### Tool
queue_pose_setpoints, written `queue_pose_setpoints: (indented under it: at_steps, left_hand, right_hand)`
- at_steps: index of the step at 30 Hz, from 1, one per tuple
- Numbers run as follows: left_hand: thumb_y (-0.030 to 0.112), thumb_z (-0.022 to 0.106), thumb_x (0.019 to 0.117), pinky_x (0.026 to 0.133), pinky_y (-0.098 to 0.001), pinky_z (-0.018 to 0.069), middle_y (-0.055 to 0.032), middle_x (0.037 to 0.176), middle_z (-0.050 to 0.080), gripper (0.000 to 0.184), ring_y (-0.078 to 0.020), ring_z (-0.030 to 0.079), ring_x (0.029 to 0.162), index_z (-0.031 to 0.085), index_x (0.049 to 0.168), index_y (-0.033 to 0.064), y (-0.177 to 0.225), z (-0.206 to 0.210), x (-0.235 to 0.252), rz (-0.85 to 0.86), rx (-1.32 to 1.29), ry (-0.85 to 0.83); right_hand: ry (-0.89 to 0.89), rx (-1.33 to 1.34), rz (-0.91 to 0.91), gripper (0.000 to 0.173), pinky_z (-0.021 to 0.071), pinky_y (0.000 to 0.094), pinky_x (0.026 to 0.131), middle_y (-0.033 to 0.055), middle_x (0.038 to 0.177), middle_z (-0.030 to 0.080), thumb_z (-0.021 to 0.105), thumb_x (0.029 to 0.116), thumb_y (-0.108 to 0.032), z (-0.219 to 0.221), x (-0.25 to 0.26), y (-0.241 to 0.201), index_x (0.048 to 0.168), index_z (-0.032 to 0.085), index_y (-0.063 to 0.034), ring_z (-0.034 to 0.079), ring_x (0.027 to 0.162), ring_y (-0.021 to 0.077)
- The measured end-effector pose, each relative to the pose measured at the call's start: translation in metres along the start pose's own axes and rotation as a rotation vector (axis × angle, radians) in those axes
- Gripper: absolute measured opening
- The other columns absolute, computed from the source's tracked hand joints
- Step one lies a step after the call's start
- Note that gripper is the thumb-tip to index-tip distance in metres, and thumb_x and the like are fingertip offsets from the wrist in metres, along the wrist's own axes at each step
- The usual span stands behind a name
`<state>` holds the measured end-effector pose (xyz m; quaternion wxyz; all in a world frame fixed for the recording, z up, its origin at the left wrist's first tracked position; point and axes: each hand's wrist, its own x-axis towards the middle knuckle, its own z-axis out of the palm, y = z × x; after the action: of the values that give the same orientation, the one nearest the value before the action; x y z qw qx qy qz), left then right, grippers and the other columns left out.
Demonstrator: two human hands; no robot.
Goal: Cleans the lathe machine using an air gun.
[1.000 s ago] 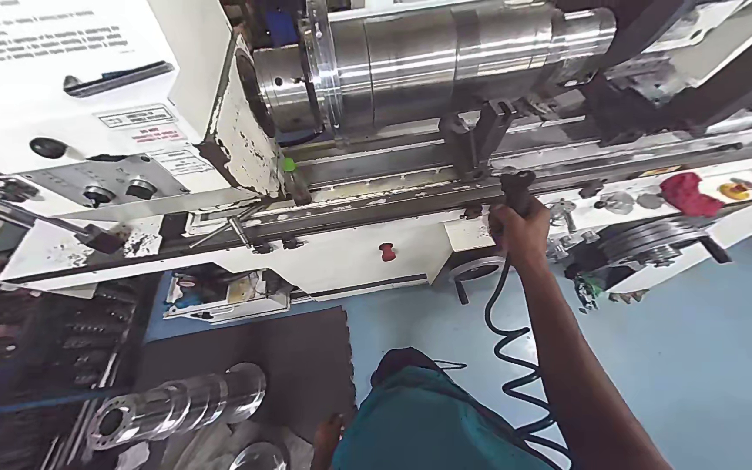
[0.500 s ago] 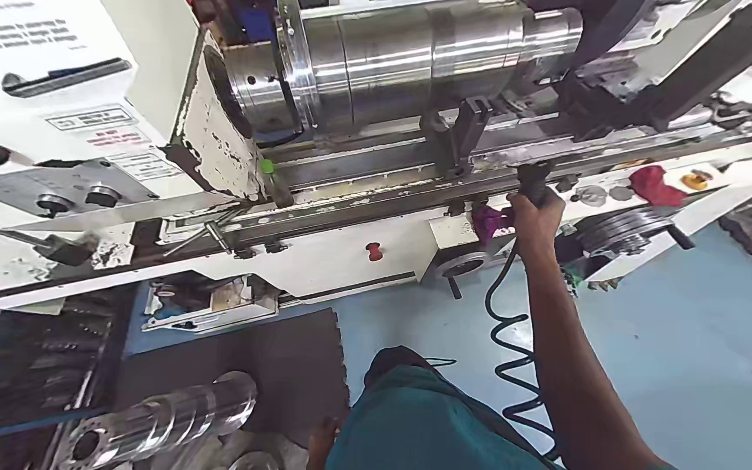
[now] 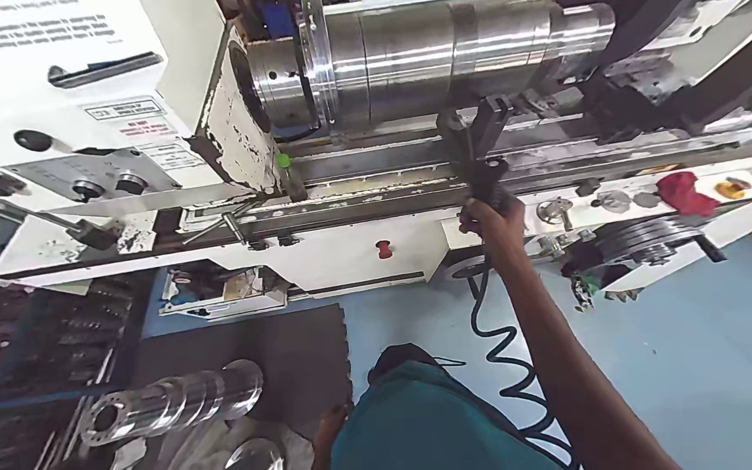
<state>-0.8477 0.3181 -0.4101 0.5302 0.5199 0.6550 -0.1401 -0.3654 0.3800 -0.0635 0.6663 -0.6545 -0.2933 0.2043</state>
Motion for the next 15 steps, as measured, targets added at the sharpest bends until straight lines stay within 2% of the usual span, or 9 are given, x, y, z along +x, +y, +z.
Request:
queue_pose_setpoints:
  at_steps: [4, 9, 12, 15]
  left_hand:
    - [0.039, 0.056, 0.1062, 0.110, -0.0585, 0.0446, -0.0221, 0.128, 0.069, 0.044, -0.0388, 0.063, 0.124, 0.067, 0.132, 0.0048, 0.011, 0.001, -0.008, -0.003, -0.045, 0.027]
    - [0.029, 0.056, 0.1073, 0.107, -0.0548, 0.0474, -0.0227, 0.124, 0.070, 0.038, -0.0372, 0.065, 0.119, 0.066, 0.130, 0.0000, 0.021, 0.002, -0.022, 0.004, -0.135, 0.046]
    - [0.030, 0.060, 0.1051, 0.108, -0.0561, 0.0474, -0.0237, 0.127, 0.068, 0.040, -0.0386, 0.064, 0.122, 0.064, 0.132, 0.0000, -0.006, 0.016, -0.012, -0.019, -0.133, 0.073]
    - [0.038, 0.062, 0.1033, 0.109, -0.0560, 0.0471, -0.0213, 0.132, 0.067, 0.045, -0.0367, 0.063, 0.125, 0.065, 0.135, 0.0060, -0.063, 0.048, 0.020, -0.053, -0.090, 0.068]
  right_hand:
    - [-0.210, 0.028, -0.008, 0.021, 0.0622, 0.0326, 0.061, 0.0086, 0.093, 0.074, 0.062, 0.0984, -0.012, 0.061, -0.019, -0.015, 0.115, 0.061, 0.0008, 0.070, 0.065, 0.0145]
    - [-0.375, 0.042, -0.053, 0.021, 0.0604, 0.0306, 0.057, 0.0084, 0.086, 0.074, 0.064, 0.0971, -0.011, 0.114, -0.037, -0.020, 0.114, 0.061, 0.0015, 0.069, 0.063, 0.0145]
    - [-0.424, 0.052, -0.074, 0.019, 0.0602, 0.0322, 0.055, 0.0079, 0.081, 0.072, 0.064, 0.0968, -0.012, 0.124, -0.043, -0.019, 0.111, 0.062, 0.0001, 0.069, 0.061, 0.0162]
    - [-0.427, 0.004, -0.026, 0.020, 0.0570, 0.0319, 0.053, 0.0075, 0.080, 0.069, 0.062, 0.0992, -0.017, 0.110, -0.051, -0.017, 0.115, 0.062, -0.0059, 0.065, 0.060, 0.0173]
